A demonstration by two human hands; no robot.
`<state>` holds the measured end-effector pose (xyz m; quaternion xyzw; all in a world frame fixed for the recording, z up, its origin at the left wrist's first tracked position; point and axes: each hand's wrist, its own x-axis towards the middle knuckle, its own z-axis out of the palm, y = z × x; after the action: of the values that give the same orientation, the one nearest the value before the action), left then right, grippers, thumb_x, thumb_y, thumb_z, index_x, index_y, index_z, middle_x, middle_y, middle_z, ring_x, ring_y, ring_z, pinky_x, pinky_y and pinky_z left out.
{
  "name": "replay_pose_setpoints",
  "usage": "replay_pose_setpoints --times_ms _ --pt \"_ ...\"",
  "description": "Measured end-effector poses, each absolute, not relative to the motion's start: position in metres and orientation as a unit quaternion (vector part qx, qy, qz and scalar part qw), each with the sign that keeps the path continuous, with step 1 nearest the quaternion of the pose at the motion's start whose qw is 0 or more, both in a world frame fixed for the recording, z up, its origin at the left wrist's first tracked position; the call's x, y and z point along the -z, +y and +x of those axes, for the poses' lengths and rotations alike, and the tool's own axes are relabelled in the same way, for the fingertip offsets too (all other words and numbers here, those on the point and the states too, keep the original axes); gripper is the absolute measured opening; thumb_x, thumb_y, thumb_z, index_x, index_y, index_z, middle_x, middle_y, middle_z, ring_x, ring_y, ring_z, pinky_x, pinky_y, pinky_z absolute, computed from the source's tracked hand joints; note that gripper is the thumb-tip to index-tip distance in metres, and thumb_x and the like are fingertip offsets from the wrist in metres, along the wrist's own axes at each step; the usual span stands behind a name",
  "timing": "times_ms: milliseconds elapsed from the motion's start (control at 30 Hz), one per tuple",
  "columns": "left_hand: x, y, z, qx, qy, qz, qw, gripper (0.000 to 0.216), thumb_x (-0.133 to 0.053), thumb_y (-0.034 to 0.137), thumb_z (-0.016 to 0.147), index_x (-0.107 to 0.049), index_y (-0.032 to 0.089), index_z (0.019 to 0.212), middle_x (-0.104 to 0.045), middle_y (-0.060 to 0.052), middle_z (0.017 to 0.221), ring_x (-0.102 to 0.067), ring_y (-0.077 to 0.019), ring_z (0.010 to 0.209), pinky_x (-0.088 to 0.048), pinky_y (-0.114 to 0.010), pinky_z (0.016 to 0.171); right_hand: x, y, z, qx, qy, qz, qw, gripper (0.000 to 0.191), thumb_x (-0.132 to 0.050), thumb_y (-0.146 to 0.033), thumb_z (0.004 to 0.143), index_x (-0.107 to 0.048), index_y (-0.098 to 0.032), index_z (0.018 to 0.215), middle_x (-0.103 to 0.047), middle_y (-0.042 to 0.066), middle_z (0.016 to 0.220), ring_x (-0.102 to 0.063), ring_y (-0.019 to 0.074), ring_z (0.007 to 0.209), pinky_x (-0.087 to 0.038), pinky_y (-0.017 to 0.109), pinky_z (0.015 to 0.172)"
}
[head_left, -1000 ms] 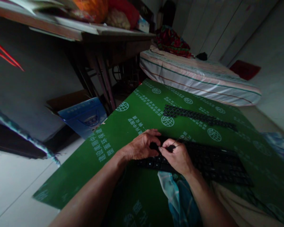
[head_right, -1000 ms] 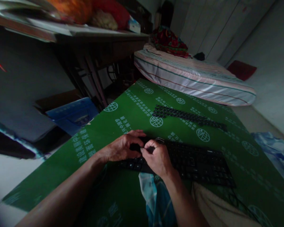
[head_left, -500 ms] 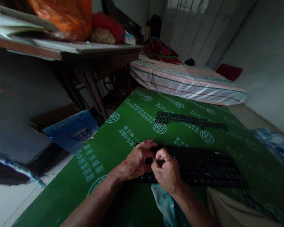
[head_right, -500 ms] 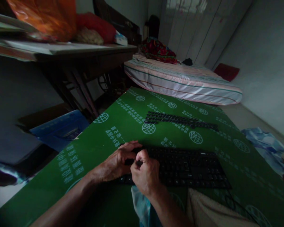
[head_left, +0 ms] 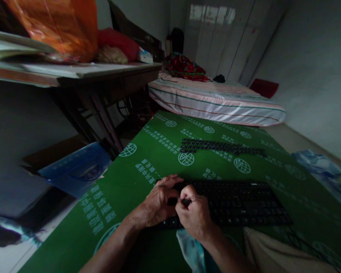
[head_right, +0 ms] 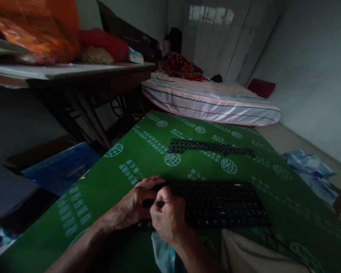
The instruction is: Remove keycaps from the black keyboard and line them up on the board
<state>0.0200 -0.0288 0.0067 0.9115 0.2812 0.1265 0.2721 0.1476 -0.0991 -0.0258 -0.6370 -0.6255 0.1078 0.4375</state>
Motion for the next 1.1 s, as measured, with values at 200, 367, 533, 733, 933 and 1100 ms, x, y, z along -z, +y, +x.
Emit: replay_pose_setpoints --times_ms 200,367,533,733,933,1100 --pt "-0.0086 -0.0271 0.0208 -0.118 0.276 0.912 0.279 0.021 -0.068 0.021 0.069 -0.073 0.023 0.089 -0.051 -0.009 0.132 -0.036 -0.0306 0.127 -0.026 -0.047 0.105 0.0311 -0.0983 0.1472 -0.098 -0.618 -0.632 0.456 0.012 -0.044 -0.01 0.066 -0.047 -0.021 0.066 -0.051 -0.003 0.052 -0.049 0.0103 0.045 -0.035 0.019 0.049" --pt "-0.0092 -0.0271 0.0212 -0.12 0.276 0.913 0.277 0.019 -0.066 0.021 0.071 -0.073 0.024 0.089 -0.052 -0.008 0.131 -0.037 -0.03 0.126 -0.027 -0.048 0.104 0.0336 -0.0983 0.1474 -0.112 -0.608 -0.629 0.471 0.012 -0.044 -0.011 0.066 -0.048 -0.022 0.069 -0.05 -0.004 0.051 -0.048 0.0102 0.045 -0.034 0.019 0.048" --pt "-0.0102 -0.0278 0.0221 -0.135 0.279 0.907 0.284 0.017 -0.067 0.024 0.071 -0.073 0.026 0.087 -0.054 -0.006 0.128 -0.04 -0.029 0.124 -0.029 -0.046 0.104 0.0308 -0.0978 0.1477 -0.128 -0.591 -0.623 0.496 0.011 -0.044 -0.011 0.065 -0.044 -0.022 0.066 -0.046 -0.005 0.051 -0.047 0.01 0.046 -0.035 0.019 0.048" --pt "-0.009 -0.027 0.0216 -0.135 0.296 0.899 0.294 0.016 -0.066 0.025 0.073 -0.073 0.025 0.087 -0.054 -0.008 0.128 -0.041 -0.029 0.123 -0.029 -0.048 0.103 0.03 -0.0939 0.1481 -0.161 -0.552 -0.624 0.529 0.01 -0.046 -0.013 0.065 -0.042 -0.022 0.064 -0.044 -0.005 0.052 -0.045 0.0101 0.046 -0.036 0.018 0.046" --pt "-0.0065 -0.0229 0.0211 -0.177 0.288 0.884 0.323 0.012 -0.061 0.021 0.076 -0.072 0.023 0.08 -0.061 -0.006 0.119 -0.046 -0.0255 0.118 -0.035 -0.043 0.1 0.0285 -0.092 0.1483 -0.214 -0.526 -0.591 0.573 0.012 -0.05 -0.02 0.073 -0.041 -0.022 0.065 -0.045 -0.005 0.051 -0.047 0.0096 0.047 -0.039 0.018 0.046" --pt "-0.003 -0.0221 0.0194 -0.226 0.28 0.873 0.329 0.016 -0.059 0.022 0.078 -0.07 0.022 0.09 -0.069 -0.005 0.1 -0.054 -0.0219 0.109 -0.041 -0.037 0.097 0.0284 -0.0912 0.1499 -0.231 -0.532 -0.564 0.588 0.016 -0.052 -0.027 0.078 -0.045 -0.02 0.065 -0.048 -0.003 0.054 -0.047 0.0086 0.048 -0.04 0.017 0.047"
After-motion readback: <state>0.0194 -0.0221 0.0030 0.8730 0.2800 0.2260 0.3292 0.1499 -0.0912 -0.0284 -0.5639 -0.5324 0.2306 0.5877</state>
